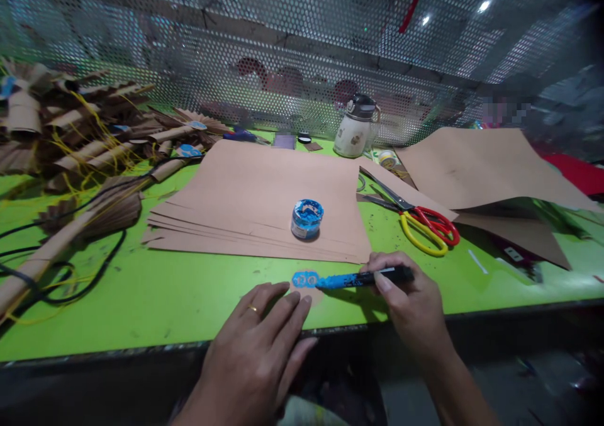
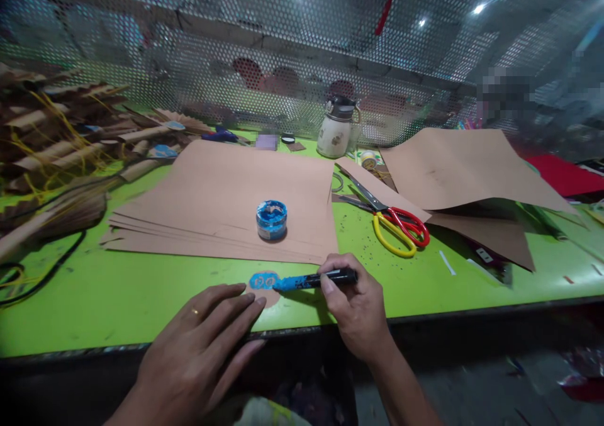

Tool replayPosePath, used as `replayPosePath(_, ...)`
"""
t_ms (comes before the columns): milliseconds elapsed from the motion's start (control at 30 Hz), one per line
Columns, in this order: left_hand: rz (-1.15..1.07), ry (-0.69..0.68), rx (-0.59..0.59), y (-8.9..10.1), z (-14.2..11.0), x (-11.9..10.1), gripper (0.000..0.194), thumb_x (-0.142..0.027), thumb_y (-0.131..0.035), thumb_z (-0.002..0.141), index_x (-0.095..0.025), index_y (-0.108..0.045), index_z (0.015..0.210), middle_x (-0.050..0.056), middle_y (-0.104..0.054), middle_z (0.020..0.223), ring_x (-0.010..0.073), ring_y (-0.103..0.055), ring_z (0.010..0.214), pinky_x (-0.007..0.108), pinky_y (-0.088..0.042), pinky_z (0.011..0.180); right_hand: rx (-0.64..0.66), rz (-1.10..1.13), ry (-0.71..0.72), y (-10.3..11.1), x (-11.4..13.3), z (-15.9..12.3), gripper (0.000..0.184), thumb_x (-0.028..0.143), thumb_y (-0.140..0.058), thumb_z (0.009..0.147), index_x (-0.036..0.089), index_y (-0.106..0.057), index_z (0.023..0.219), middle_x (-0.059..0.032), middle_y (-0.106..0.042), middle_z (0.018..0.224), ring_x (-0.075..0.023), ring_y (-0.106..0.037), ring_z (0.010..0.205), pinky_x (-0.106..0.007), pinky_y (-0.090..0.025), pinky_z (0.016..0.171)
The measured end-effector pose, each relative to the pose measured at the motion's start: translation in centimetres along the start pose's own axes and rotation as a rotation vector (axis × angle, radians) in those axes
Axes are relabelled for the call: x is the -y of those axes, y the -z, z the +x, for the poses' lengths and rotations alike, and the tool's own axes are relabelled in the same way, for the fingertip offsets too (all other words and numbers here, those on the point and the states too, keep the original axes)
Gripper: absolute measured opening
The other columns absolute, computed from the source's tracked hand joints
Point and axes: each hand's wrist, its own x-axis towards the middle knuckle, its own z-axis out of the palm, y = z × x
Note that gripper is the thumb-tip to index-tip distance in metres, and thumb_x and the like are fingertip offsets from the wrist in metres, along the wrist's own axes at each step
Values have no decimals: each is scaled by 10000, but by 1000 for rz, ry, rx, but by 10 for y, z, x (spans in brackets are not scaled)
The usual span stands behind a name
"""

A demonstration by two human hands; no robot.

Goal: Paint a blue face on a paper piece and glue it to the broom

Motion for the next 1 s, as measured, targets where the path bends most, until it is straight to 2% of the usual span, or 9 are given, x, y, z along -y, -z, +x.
replayPosePath(167,-23,0,-9,0,2,0,352,-192,-620,913,-74,-625,1245,124,-684,1162,303,-554,1128,472,-502,938,8,-8,79,-2,2,-2,134,142,-603,877,265,-634,918,21,-606,822,-122,-565,700,-222,-470,632)
replayPosePath(400,-16,-19,-13,1,2,0,353,-190,-627,907,-57,-631,1234,129,-684,1150,314,-546,1117,492,-500,932,146,84,174,0,3,-4,180,114,-548,896,266,-608,970,-6,-581,856,-175,-575,871,-289,-453,731)
replayPosePath(633,10,-37,8,0,1,1,362,-202,-629,908,-58,-625,1240,135,-678,1157,319,-532,1128,489,-507,916,102,116,200,0,0,-6,207,89,-543,894,255,-602,1003,-25,-574,907,-192,-558,918,-325,-444,780)
replayPosePath(1000,-8,-14,-7,0,2,0,342,-199,-617,917,-86,-625,1240,117,-682,1161,300,-544,1129,469,-504,931,179,95,266,1,-3,-13,250,71,-542,876,250,-582,1045,-42,-569,902,-222,-574,905,-391,-455,789)
